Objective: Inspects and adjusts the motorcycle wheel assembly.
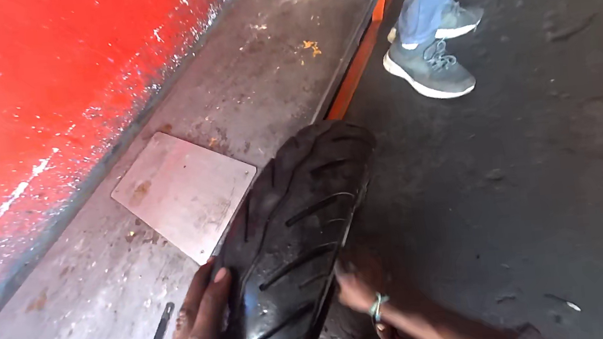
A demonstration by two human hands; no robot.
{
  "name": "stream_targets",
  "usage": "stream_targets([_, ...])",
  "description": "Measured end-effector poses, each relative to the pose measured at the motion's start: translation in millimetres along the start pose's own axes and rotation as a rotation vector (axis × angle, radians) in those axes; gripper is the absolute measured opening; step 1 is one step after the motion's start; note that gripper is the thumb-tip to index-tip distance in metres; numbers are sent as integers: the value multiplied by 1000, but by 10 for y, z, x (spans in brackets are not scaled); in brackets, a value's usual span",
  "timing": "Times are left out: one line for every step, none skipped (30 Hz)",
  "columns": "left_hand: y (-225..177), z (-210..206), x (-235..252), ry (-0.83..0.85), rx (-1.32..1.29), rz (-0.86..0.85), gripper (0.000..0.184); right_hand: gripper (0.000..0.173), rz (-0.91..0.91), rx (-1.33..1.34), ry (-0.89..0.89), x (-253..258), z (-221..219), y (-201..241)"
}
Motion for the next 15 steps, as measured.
stream_targets([0,-3,25,-7,2,-1,95,94,67,138,19,-139,-95,134])
stream_targets([-6,-7,46,-10,1,-3,95,96,143,288,32,-254,-144,223])
stream_targets([-9,-15,64,-11,1,-2,94,95,199,400,56,-276,-123,231])
stream_targets([-12,-14,67,-8,8,1,94,91,236,398,77,-211,-57,149])
stream_targets([-18,-2,44,4,19,5,95,86,245,285,75,-106,10,16])
stream_targets([-15,1,25,10,22,4,96,80,223,156,47,-6,95,-88])
stream_targets([-14,-4,21,14,18,2,96,76,203,34,-41,38,166,-107])
stream_targets([-16,-2,24,13,22,4,96,77,123,8,-47,11,151,-37])
stream_targets([-21,3,39,13,20,0,96,82,58,69,-5,-80,63,79])
stream_targets([-28,-5,69,3,13,-11,95,86,68,211,22,-185,-36,165])
stream_targets([-31,-22,101,-8,6,-25,95,89,111,369,24,-224,-78,187])
stream_targets([-30,-33,113,-14,-1,-29,95,86,156,475,48,-192,-33,138])
stream_targets([-30,-23,83,-1,2,-23,96,80,190,463,63,-123,21,16])
stream_targets([-29,-8,43,20,4,-13,97,73,239,306,57,-47,95,-121])
stream_targets([-31,-14,39,24,11,-8,97,66,318,2,-91,65,233,-236])
Point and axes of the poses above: each hand's wrist, its own x-axis towards the middle knuckle, its own z-axis out of the back of the hand, y = z × x, the point moved 3 cm from there along x, towards the middle knuckle, and after that the axes turned 8 degrees about x, right-handed, at the moved point
